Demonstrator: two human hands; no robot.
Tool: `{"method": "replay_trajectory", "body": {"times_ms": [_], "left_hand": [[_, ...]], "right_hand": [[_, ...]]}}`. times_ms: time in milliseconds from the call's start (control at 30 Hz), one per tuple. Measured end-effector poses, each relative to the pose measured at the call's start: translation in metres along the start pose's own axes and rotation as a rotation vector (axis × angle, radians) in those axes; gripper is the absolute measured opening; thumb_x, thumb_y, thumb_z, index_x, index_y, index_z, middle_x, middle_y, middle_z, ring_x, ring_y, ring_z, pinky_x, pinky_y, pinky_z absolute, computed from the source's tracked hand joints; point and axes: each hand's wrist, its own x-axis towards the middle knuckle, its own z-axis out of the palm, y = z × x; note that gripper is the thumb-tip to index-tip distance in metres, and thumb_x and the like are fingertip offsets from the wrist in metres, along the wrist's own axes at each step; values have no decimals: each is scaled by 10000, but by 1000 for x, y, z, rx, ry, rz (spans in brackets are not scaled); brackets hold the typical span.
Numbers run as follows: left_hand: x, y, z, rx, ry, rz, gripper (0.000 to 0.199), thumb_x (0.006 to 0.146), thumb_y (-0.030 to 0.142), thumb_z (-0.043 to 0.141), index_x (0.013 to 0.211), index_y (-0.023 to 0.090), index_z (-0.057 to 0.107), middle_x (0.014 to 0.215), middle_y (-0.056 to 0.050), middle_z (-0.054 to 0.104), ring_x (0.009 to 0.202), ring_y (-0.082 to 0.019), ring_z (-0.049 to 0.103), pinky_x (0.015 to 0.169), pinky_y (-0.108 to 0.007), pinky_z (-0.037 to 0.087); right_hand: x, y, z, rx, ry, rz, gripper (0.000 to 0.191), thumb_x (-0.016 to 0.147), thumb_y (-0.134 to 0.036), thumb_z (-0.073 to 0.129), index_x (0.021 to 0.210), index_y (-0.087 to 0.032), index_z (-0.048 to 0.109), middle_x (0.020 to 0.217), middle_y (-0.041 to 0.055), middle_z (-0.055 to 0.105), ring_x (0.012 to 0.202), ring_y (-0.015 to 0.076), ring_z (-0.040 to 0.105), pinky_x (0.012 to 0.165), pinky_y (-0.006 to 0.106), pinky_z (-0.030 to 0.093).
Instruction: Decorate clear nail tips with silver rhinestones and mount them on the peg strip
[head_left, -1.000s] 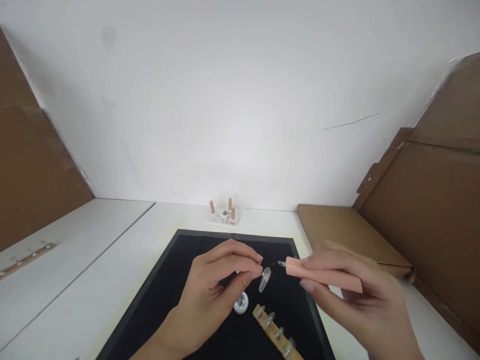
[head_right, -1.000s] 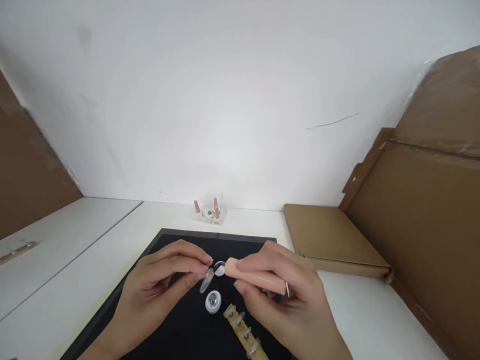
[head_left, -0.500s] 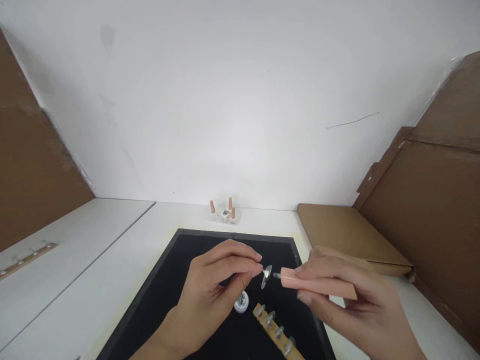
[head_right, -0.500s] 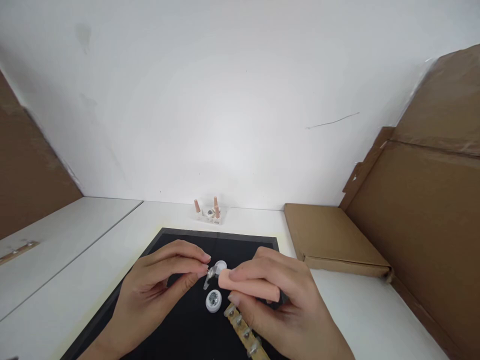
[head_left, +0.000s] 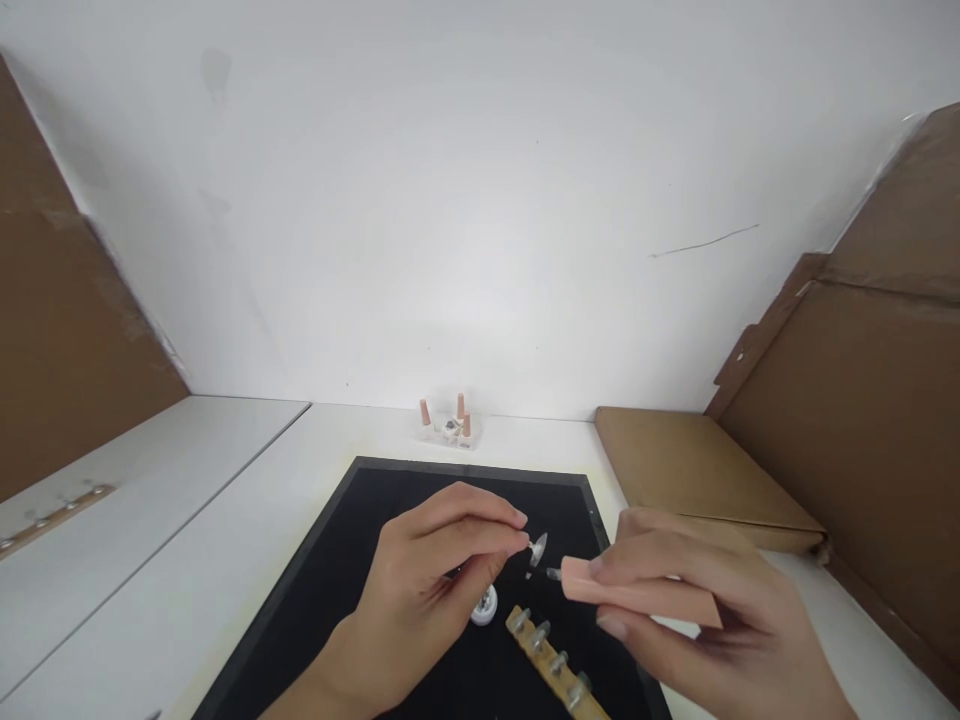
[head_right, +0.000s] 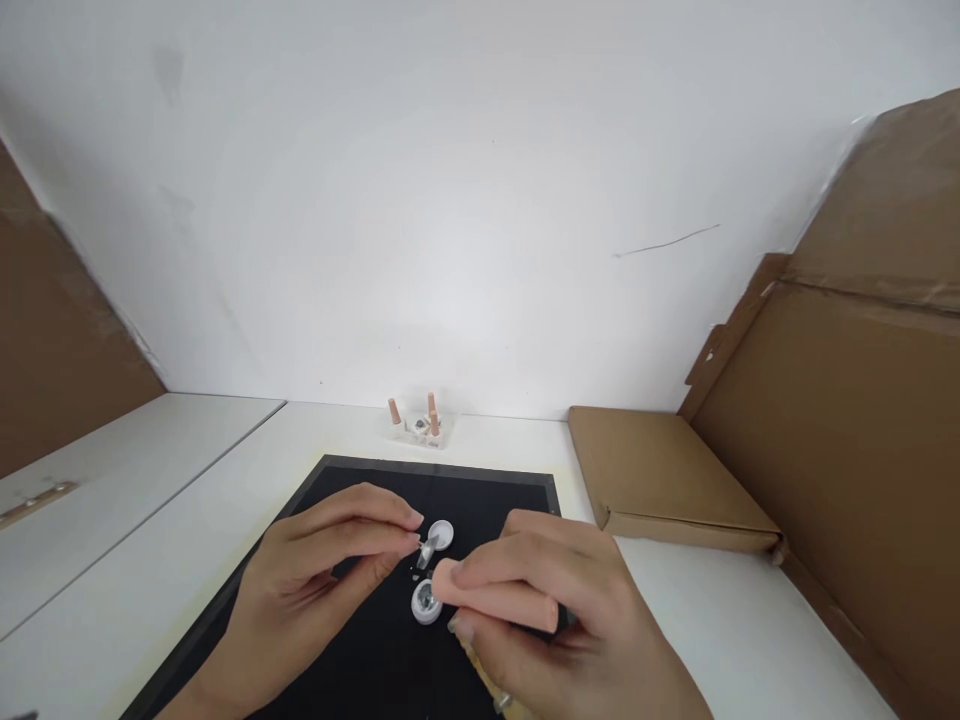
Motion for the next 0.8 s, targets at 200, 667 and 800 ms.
{"method": "replay_trajectory", "body": {"times_ms": [200,667,800], "left_hand": [[-6,-1,1,-10,-19,33,289,817,-81,599,887,166,732,891,-60,735,778,-143,709,627,-177,565],[-3,-4,4,-2,-16,62,287,812,-85,606,900,156,734,895,-71,742,797,-149,706,658,-190,573],[-5,-6,4,-13,-8,48,274,810,-84,611,875,149,741,880,-76,744,789,-148,708,644,-180,568]], "right_hand": [[-11,7,0,-118,120,-17,257,805,-55,653,951,-266,667,760,-8,736,583,127,607,495,236,476],[-5,5,1,-141,102,-29,244,801,-64,657,947,-258,685,756,-15,751,569,112,635,498,213,495],[-9,10,1,-199,164,-35,242,817,-61,641,943,-264,684,811,4,761,657,143,674,548,242,512]]}}
